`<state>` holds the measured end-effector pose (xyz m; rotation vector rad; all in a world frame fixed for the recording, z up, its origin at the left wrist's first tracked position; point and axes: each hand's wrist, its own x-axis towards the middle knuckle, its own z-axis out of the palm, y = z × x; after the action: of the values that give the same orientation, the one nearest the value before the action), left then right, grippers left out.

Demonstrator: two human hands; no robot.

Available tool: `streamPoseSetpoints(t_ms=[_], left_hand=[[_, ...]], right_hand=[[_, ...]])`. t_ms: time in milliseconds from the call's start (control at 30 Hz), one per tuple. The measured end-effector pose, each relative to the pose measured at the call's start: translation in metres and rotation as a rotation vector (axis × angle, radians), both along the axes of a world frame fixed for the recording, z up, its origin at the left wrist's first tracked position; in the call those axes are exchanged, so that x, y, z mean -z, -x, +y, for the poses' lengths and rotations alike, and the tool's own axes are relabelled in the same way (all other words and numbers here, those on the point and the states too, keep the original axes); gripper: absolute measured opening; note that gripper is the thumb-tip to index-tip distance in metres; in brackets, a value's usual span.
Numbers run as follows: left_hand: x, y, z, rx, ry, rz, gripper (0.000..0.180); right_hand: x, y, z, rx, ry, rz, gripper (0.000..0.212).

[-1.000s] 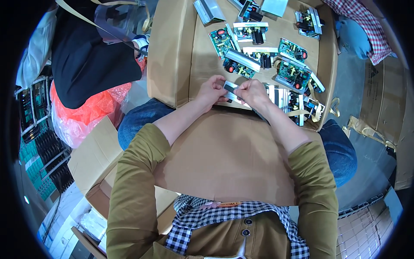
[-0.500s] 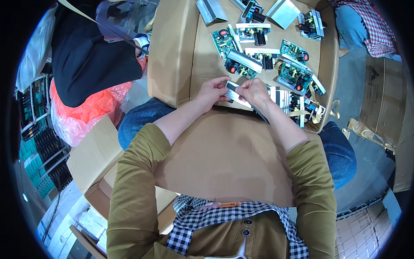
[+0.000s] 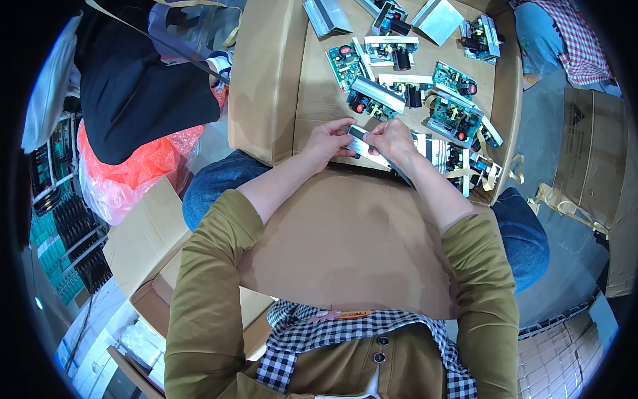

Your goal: Packing electronic circuit boards and components into cardboard shipping boxes with dividers.

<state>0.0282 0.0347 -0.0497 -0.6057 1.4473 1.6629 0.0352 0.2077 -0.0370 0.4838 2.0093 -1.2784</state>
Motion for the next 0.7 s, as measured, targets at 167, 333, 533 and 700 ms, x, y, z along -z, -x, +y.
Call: streamPoseSetpoints(t_ms=[167, 333, 533, 700], left_hand=[[-0.0006, 0.0002, -0.0006, 0.000, -0.017, 0.008, 0.040], [-0.0020, 0.0012, 0.0002, 0.022, 0.007, -0.011, 0.033], [0.0037, 0.0015, 0.0004, 0.005, 0.027, 0.023, 0.030], [0.0059, 0.0017, 0.0000, 0.012, 0.035, 0.039, 0.029]], right_hand=[[-0.0025, 0.0008, -0.0005, 0.003, 0.006, 0.001, 0.017], [-0.0078, 0.0027, -0.0029, -0.001, -0.020, -0.024, 0.017], [-0.0012, 0.0005, -0.0017, 0.003, -0.011, -0.017, 0.019], [0.0005, -0.0006, 0.0009, 0.000, 0.001, -0.030, 0.022]])
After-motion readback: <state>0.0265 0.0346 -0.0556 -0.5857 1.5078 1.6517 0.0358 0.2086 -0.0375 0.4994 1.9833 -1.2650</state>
